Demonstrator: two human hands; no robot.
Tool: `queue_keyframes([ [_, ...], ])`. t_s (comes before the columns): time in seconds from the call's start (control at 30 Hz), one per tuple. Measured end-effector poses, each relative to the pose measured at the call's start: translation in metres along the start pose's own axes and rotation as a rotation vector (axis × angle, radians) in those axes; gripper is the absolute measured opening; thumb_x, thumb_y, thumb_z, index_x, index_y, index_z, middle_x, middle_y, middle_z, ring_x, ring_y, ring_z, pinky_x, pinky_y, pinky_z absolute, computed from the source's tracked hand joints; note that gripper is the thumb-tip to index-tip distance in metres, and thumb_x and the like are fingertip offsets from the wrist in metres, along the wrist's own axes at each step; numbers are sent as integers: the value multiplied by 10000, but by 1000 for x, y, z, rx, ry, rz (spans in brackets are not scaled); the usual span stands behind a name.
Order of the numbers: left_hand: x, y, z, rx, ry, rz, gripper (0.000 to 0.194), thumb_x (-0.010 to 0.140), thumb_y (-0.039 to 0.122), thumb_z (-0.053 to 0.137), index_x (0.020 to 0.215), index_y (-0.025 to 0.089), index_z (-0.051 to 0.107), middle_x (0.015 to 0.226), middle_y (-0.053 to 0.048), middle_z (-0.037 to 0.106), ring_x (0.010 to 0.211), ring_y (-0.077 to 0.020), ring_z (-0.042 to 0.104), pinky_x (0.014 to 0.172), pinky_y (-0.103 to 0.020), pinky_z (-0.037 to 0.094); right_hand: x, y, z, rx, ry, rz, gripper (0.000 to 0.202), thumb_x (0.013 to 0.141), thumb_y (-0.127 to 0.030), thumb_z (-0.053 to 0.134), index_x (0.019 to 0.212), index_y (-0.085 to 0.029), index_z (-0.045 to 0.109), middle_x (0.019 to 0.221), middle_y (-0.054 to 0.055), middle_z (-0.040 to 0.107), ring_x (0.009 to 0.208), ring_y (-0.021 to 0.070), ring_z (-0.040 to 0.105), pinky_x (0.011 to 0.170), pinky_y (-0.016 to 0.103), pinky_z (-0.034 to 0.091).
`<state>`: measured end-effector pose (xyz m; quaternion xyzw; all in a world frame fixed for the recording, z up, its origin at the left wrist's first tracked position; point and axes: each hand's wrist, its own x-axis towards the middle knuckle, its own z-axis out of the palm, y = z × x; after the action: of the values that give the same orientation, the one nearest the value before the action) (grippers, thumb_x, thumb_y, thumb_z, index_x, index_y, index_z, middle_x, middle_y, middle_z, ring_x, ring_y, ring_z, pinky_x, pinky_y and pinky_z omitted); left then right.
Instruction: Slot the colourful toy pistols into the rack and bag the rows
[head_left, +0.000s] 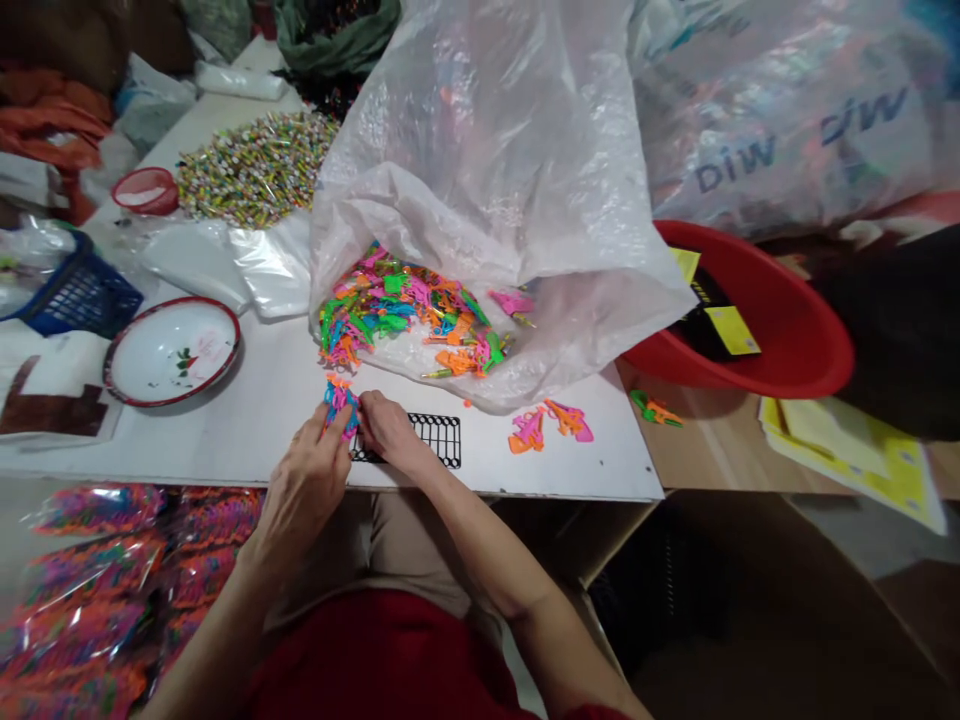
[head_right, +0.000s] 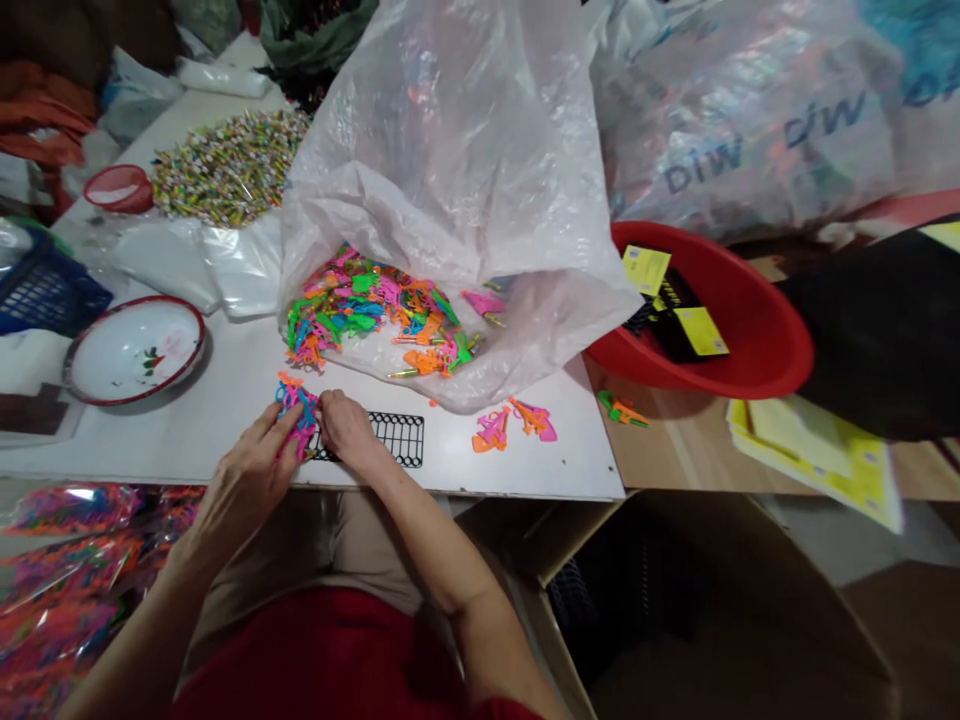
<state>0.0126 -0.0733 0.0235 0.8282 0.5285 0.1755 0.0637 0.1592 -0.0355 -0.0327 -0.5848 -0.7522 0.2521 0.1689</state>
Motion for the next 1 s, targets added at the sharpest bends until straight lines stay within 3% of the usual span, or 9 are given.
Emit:
queue_keyframes([
  [0.13,1,-1,5,29,11,-41,443,916,229,401,1327,153,546,1323,-168,575,1128,-284,610,953,-417,517,-3,36,-32,103,24,-49,266,934,-117,473,1190,-136,545,1043,75,640,928,156,607,819,253,472],
  [0.23,1,-4,7,0,11,-39,450,914,245,397,1327,152,548,1329,-167,571,1148,-293,598,968,-432,507,-4,67,-66,-192,128,127,326,911,-52,447,1200,-132,575,1154,127,587,1032,212,568,843,303,459],
  [0.33,0,-7,9,-24,9,-54,459,917,269,382,1333,157,540,1338,-169,561,1175,-298,579,991,-452,489,-9,80,-83,-489,79,188,275,914,-51,432,1078,-117,641,1160,159,565,1075,277,524,836,351,445],
  [0.47,0,-7,9,-41,19,-58,458,916,284,379,1334,184,536,1324,-142,575,1177,-273,580,1009,-429,482,-23,68,-67,-561,91,19,269,959,-116,412,1141,-136,609,1137,144,575,1036,270,505,856,369,415],
  [0.63,1,-2,7,0,30,-53,455,920,282,370,1324,169,546,1318,-144,580,1179,-264,582,1000,-403,492,-40,63,-42,-409,38,-125,207,952,-140,487,1113,-173,613,1131,97,604,1043,236,516,890,347,396],
  [0.8,2,3,5,14,2,-70,473,924,284,349,1321,121,547,1321,-170,576,1201,-278,567,997,-418,493,-43,57,-47,-344,151,179,189,985,-246,469,1073,-157,611,1039,98,642,1005,225,570,826,307,416],
  [1.0,5,8,-1,4,-44,-113,494,921,292,357,1344,110,536,1357,-186,545,1217,-305,558,1010,-453,481,-34,33,-49,-307,70,489,198,952,-268,516,1044,-128,623,1029,137,665,936,224,626,729,282,435],
])
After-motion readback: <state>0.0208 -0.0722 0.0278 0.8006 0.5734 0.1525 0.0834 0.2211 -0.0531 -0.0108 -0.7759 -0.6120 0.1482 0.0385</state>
